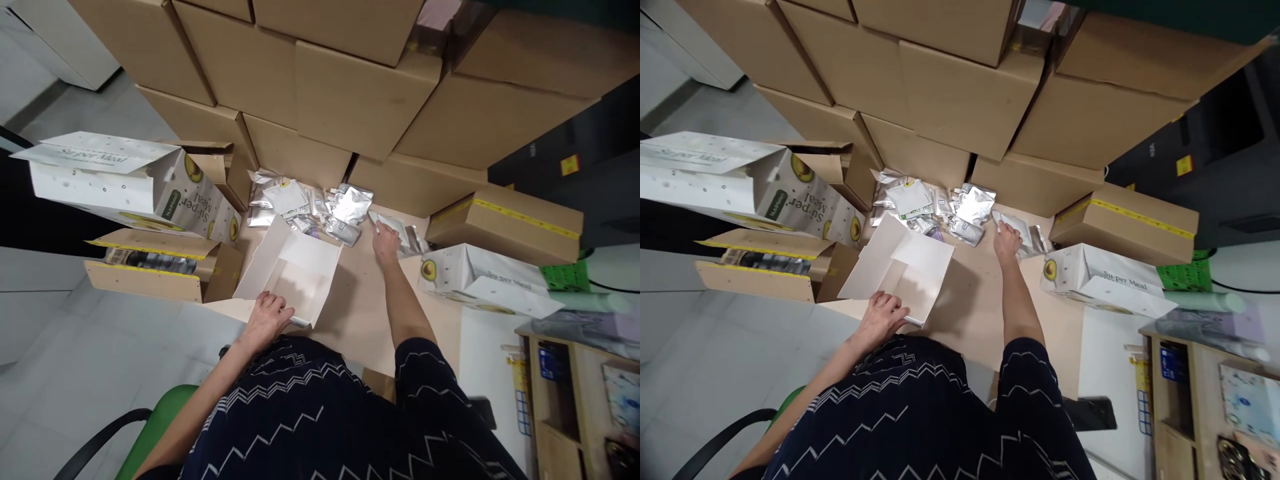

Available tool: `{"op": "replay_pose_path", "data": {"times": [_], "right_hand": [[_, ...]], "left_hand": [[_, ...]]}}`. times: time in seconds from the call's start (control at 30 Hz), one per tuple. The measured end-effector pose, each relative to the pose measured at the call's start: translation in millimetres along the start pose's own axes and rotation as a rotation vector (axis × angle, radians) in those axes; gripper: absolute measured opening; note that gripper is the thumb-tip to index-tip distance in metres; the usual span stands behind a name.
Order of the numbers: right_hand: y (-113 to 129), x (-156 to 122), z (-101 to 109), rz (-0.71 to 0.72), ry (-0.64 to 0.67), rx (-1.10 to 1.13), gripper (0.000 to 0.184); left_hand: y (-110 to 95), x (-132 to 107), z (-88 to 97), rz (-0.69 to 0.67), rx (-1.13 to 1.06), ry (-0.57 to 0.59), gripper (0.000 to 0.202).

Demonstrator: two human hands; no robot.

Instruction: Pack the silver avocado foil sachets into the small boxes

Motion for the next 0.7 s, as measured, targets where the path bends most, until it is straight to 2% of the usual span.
{"op": "replay_pose_path", "data": {"times": [0.07, 0.17, 0.2, 0.27, 0.33, 0.4, 0.47, 0.5, 0.57, 0.63, 0.7], "right_hand": [[-12, -18, 16, -0.019, -0.121, 0.230, 0.049], [-46, -48, 47, -0.133, -0.281, 0.672, 0.060], [-54, -60, 59, -0.152, -0.303, 0.828, 0.063], [-58, -85, 91, -0.073, -0.307, 1.099, 0.065], [-46, -117, 132, 0.094, -0.303, 1.249, 0.064], [-25, -151, 168, 0.212, -0.321, 1.286, 0.062], [6, -184, 189, 0.278, -0.350, 1.272, 0.062], [24, -198, 191, 0.300, -0.356, 1.261, 0.065], [62, -222, 178, 0.318, -0.336, 1.226, 0.072], [94, -240, 148, 0.319, -0.273, 1.159, 0.078], [109, -253, 115, 0.339, -0.198, 1.068, 0.074]], "left_hand": [[-1, 0, 2.4, -0.014, -0.011, 0.014, 0.010], [-3, -1, 6.3, -0.038, -0.047, 0.028, 0.016], [-3, -1, 7.4, -0.042, -0.063, 0.029, 0.019], [-3, 0, 8.4, -0.042, -0.090, 0.036, 0.024], [-2, 0, 7.6, -0.038, -0.101, 0.049, 0.028], [-2, 0, 5.5, -0.044, -0.093, 0.064, 0.031], [-2, 1, 3.2, -0.052, -0.082, 0.078, 0.032], [-2, 1, 2.1, -0.053, -0.079, 0.087, 0.032], [-2, 1, 0.6, -0.048, -0.079, 0.107, 0.033], [-4, 2, 1.0, -0.039, -0.071, 0.117, 0.032], [-5, 1, 4.1, -0.025, -0.035, 0.092, 0.032]]}}
Point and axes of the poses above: each hand's wrist, its own x-axis towards the middle knuckle, its own z-axis out of the back of the hand, y = z × x, the point moved 7 cm from there along x, towards the middle knuckle, and after that the axes turned 13 degrees about -x, right-handed, at the moved point
